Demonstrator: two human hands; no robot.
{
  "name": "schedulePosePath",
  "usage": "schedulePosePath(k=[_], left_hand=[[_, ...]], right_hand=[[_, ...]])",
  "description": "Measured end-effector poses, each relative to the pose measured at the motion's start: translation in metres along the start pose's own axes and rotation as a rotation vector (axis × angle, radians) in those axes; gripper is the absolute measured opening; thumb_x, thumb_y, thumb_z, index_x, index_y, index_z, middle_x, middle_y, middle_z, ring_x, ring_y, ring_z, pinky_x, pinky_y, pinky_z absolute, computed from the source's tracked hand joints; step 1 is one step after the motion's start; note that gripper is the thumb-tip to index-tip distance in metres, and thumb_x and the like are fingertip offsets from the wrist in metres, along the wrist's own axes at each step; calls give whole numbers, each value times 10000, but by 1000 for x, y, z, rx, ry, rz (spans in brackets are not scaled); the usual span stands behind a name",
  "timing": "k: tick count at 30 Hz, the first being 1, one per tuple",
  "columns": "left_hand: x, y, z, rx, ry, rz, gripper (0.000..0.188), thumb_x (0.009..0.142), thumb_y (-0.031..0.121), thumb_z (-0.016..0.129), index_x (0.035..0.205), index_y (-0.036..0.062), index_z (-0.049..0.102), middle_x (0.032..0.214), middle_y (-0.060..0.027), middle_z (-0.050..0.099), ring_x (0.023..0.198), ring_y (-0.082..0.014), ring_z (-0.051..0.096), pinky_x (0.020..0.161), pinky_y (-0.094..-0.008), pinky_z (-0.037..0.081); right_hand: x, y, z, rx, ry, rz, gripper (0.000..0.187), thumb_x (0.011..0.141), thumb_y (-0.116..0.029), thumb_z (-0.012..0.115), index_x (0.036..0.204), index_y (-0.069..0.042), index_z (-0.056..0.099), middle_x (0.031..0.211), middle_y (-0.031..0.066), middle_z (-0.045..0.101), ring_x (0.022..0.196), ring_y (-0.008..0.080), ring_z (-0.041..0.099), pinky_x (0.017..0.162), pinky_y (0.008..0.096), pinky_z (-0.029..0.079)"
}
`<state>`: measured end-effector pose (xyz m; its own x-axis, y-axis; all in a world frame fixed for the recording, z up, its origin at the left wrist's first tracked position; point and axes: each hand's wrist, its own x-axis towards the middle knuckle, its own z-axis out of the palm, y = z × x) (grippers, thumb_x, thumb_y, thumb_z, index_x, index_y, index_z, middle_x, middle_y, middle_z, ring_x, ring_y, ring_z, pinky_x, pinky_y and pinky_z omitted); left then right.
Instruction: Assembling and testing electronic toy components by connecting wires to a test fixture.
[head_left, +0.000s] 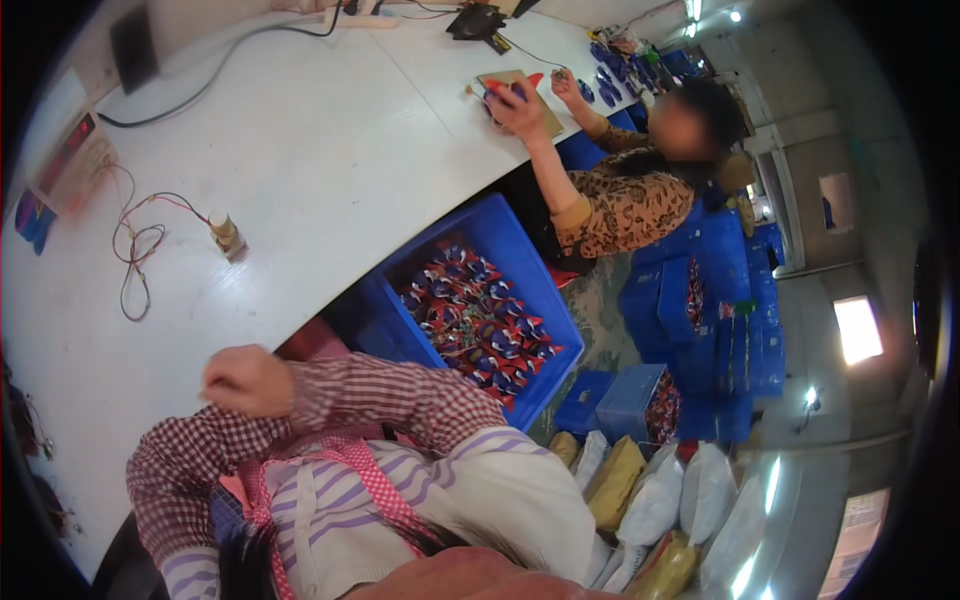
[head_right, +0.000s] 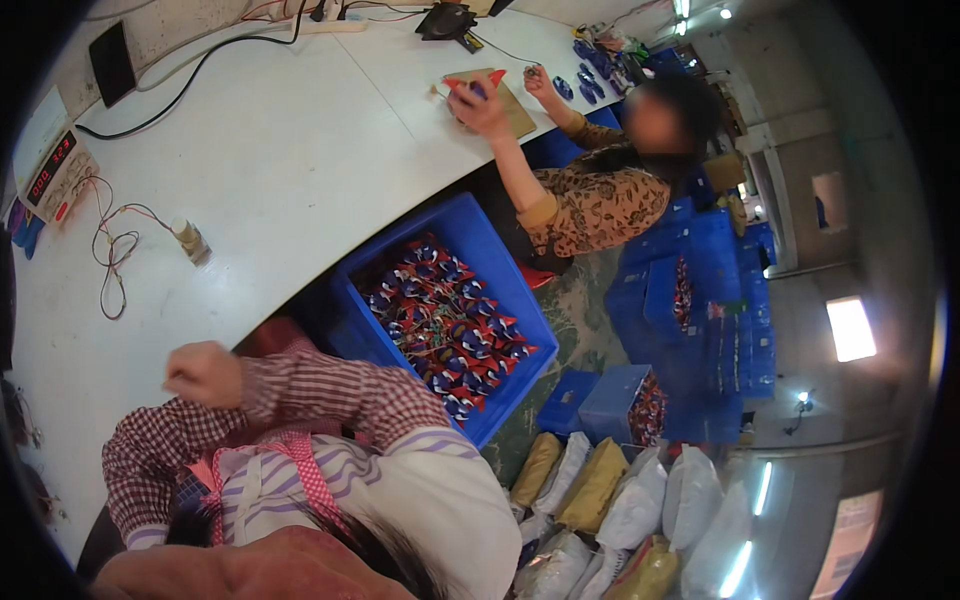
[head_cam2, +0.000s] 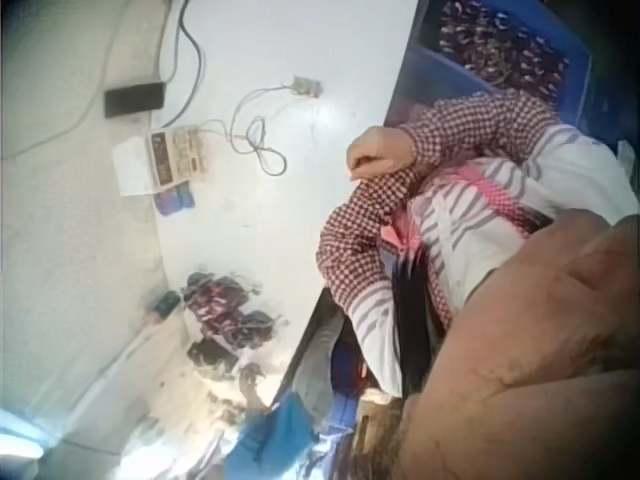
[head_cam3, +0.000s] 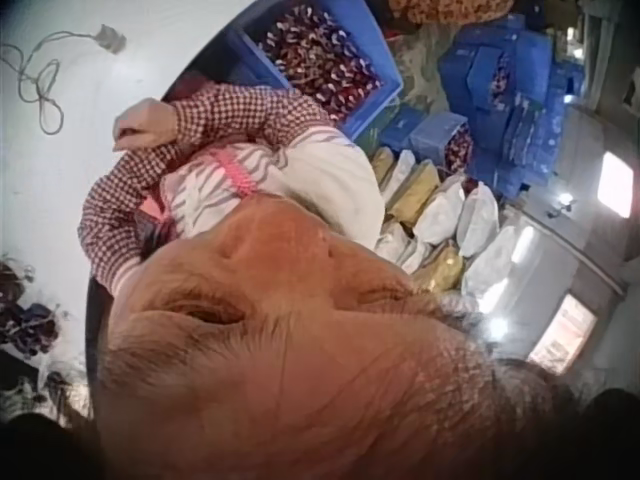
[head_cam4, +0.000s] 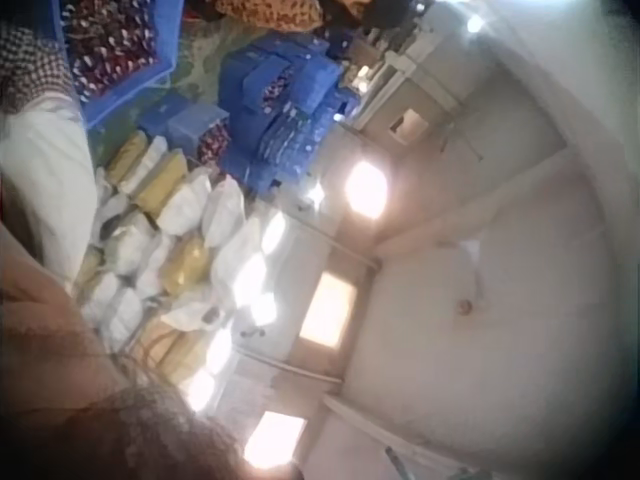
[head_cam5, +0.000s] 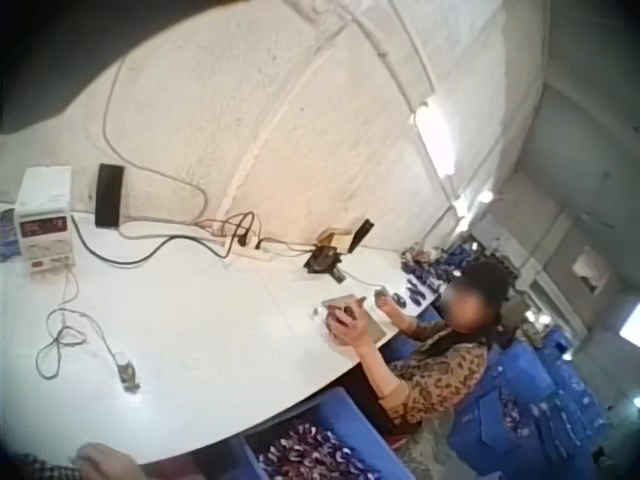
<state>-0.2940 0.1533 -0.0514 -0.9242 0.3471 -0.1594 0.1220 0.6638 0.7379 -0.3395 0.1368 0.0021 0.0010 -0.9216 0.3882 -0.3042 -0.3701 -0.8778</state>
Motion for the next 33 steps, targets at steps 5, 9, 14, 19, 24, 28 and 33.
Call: schedulePosePath(k=[5,9,14,19,24,28,33], left_hand=[[1,5,39,-71,528,129,356,834,170,601,1144,-1,564,1034,-172,648,1015,-375,605,870,-430,485],[-13,17,60,-536,679,-150,287,818,121,626,1071,-11,594,991,-162,649,945,-354,625,804,-400,496],[-56,5,51,-487,964,-479,200,847,106,636,1014,-4,629,920,-158,633,812,-242,643,696,-329,498],[-90,5,49,-491,1021,-569,195,867,116,631,1009,-16,626,874,-119,625,774,-184,622,690,-303,490],[-104,13,72,-639,1108,-647,188,880,117,621,1007,-22,623,905,-91,644,813,-152,611,727,-286,489],[-106,17,91,-769,1105,-684,198,884,127,618,1006,-30,618,906,-86,655,816,-137,607,728,-277,491],[-101,15,95,-700,1050,-684,218,874,143,631,999,-35,619,847,-76,646,757,-132,605,689,-272,494]], right_hand=[[-96,-8,-49,13,163,454,187,881,-183,657,912,-3,615,750,114,633,676,153,626,609,297,486],[-137,-7,-45,43,160,555,196,905,-199,624,936,-7,600,730,128,635,651,191,637,594,321,497],[-120,-10,-33,106,130,513,192,896,-190,626,897,-3,582,742,136,632,643,209,629,582,324,487],[-94,-9,-30,47,143,364,167,909,-154,630,911,4,573,714,81,606,611,123,593,536,264,460],[-99,-12,-22,3,64,400,153,900,-148,641,894,-4,589,715,84,606,614,123,584,530,267,443],[-95,-14,-35,-54,95,371,130,884,-120,655,876,0,607,706,61,597,622,103,567,532,258,435],[-74,-10,-93,-42,378,378,144,895,-127,650,886,8,602,665,26,571,580,53,498,519,229,420]])
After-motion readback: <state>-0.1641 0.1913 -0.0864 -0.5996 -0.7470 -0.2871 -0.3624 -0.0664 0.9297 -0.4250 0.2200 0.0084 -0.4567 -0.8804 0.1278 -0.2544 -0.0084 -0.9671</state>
